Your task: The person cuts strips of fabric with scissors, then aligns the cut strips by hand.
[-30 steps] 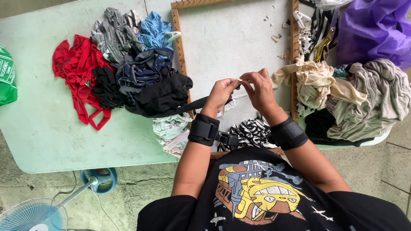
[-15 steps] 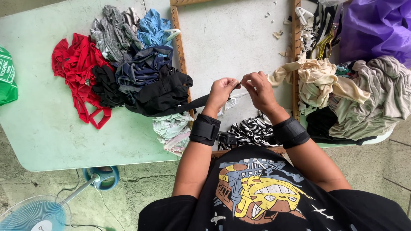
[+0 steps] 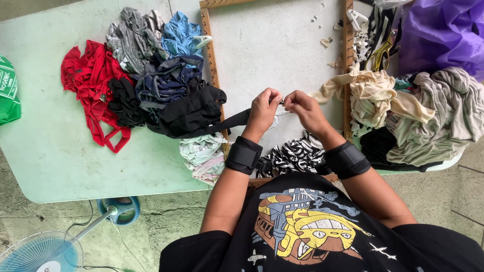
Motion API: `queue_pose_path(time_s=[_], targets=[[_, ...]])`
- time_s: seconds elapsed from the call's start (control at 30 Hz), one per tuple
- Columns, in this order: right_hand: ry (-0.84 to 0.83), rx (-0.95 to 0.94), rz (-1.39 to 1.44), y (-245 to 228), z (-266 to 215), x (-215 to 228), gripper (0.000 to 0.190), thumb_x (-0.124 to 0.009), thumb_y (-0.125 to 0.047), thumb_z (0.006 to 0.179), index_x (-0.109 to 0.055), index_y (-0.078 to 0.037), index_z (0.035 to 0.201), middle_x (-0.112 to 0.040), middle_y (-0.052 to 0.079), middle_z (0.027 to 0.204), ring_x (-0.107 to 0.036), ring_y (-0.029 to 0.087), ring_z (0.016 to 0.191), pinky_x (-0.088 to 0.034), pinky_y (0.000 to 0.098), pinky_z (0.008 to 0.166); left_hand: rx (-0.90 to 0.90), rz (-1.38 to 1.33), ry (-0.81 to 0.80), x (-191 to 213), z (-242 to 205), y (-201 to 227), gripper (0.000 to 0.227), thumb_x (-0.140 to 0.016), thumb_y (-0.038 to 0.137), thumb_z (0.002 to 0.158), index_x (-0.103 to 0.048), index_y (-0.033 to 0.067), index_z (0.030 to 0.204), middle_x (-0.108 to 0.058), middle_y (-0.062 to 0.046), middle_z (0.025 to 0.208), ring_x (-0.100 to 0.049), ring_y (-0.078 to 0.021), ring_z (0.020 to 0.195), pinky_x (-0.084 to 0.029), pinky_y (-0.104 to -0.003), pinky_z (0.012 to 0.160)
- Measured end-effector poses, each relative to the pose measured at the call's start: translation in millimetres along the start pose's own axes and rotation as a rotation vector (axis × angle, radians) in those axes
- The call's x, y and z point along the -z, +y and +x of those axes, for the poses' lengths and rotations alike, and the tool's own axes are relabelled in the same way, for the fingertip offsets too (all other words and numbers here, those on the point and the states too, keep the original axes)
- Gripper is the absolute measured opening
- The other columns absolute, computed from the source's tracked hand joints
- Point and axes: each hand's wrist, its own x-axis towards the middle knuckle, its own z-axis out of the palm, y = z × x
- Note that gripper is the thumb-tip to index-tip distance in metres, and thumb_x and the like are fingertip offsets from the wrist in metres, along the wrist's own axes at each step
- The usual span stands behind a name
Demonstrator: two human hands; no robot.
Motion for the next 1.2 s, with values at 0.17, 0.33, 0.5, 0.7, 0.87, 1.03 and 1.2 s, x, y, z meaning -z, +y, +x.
queue_pose_path(time_s=[0.17, 0.33, 0.5, 0.7, 0.87, 1.03, 1.2], targets=[[-0.028, -0.128, 0.056, -32, 3, 2, 0.019, -0.057, -0.017, 0.107, -0.062, -0.005, 0.120, -0.062, 0.001, 0.095, -0.054, 0.010, 0.085, -0.046, 0.0268, 0.078, -0.034, -0.118, -0.144, 21, -1, 30, 0.018, -0.065, 0.020, 0.100, -0.066, 0.0014, 0.098, -0.071, -0.008, 0.089, -0.072, -0.0178, 0.078, -0.058, -0.033, 0.071], [-0.212, -0.123, -0.077, -46, 6, 1, 0.025, -0.058, -0.024, 0.106, -0.068, -0.003, 0.113, -0.074, 0.002, 0.093, -0.064, 0.008, 0.087, -0.052, 0.0265, 0.082, -0.177, 0.034, -0.148, 37, -2, 50, 0.018, -0.071, 0.020, 0.097, -0.068, 0.0018, 0.094, -0.069, -0.009, 0.089, -0.068, -0.0169, 0.077, -0.055, -0.033, 0.071], [-0.256, -0.180, -0.316, -65, -1, 8, 0.024, -0.060, -0.023, 0.102, -0.072, -0.004, 0.097, -0.069, 0.001, 0.070, -0.058, 0.006, 0.067, -0.047, 0.0259, 0.063, -0.174, 0.144, -0.346, 55, -5, 53, 0.024, -0.068, 0.026, 0.097, -0.069, 0.0037, 0.089, -0.064, -0.007, 0.086, -0.062, -0.0181, 0.076, -0.052, -0.035, 0.070], [-0.227, -0.148, -0.224, -54, -9, 7, 0.018, -0.059, -0.011, 0.094, -0.067, -0.002, 0.082, -0.056, -0.002, 0.064, -0.049, 0.006, 0.061, -0.041, 0.0256, 0.057, -0.132, 0.071, -0.534, 67, -8, 55, 0.028, -0.065, 0.028, 0.099, -0.064, 0.0019, 0.087, -0.056, -0.007, 0.074, -0.051, -0.0161, 0.069, -0.045, -0.033, 0.066], [-0.210, -0.124, -0.238, -63, -15, 3, 0.017, -0.061, -0.013, 0.096, -0.067, -0.002, 0.086, -0.054, -0.002, 0.066, -0.045, 0.007, 0.063, -0.039, 0.0268, 0.057, -0.137, 0.014, -0.562, 73, -11, 53, 0.027, -0.065, 0.025, 0.099, -0.064, 0.0008, 0.088, -0.057, -0.007, 0.076, -0.051, -0.0154, 0.071, -0.046, -0.032, 0.067], [-0.215, -0.122, -0.234, -70, -12, 4, 0.022, -0.060, -0.019, 0.103, -0.070, -0.002, 0.093, -0.058, -0.001, 0.073, -0.049, 0.008, 0.067, -0.042, 0.0263, 0.061, -0.053, -0.086, -0.548, 71, -12, 41, 0.024, -0.062, 0.023, 0.100, -0.071, 0.0026, 0.092, -0.071, -0.004, 0.086, -0.066, -0.0125, 0.083, -0.054, -0.029, 0.078], [-0.196, -0.053, -0.452, -84, -11, -3, 0.021, -0.062, -0.020, 0.101, -0.073, -0.002, 0.097, -0.068, 0.002, 0.072, -0.059, 0.010, 0.066, -0.048, 0.0270, 0.061, 0.085, -0.124, -0.557, 57, -13, 33, 0.028, -0.060, 0.019, 0.099, -0.072, 0.0014, 0.116, -0.078, -0.008, 0.101, -0.073, -0.0142, 0.095, -0.058, -0.031, 0.086]])
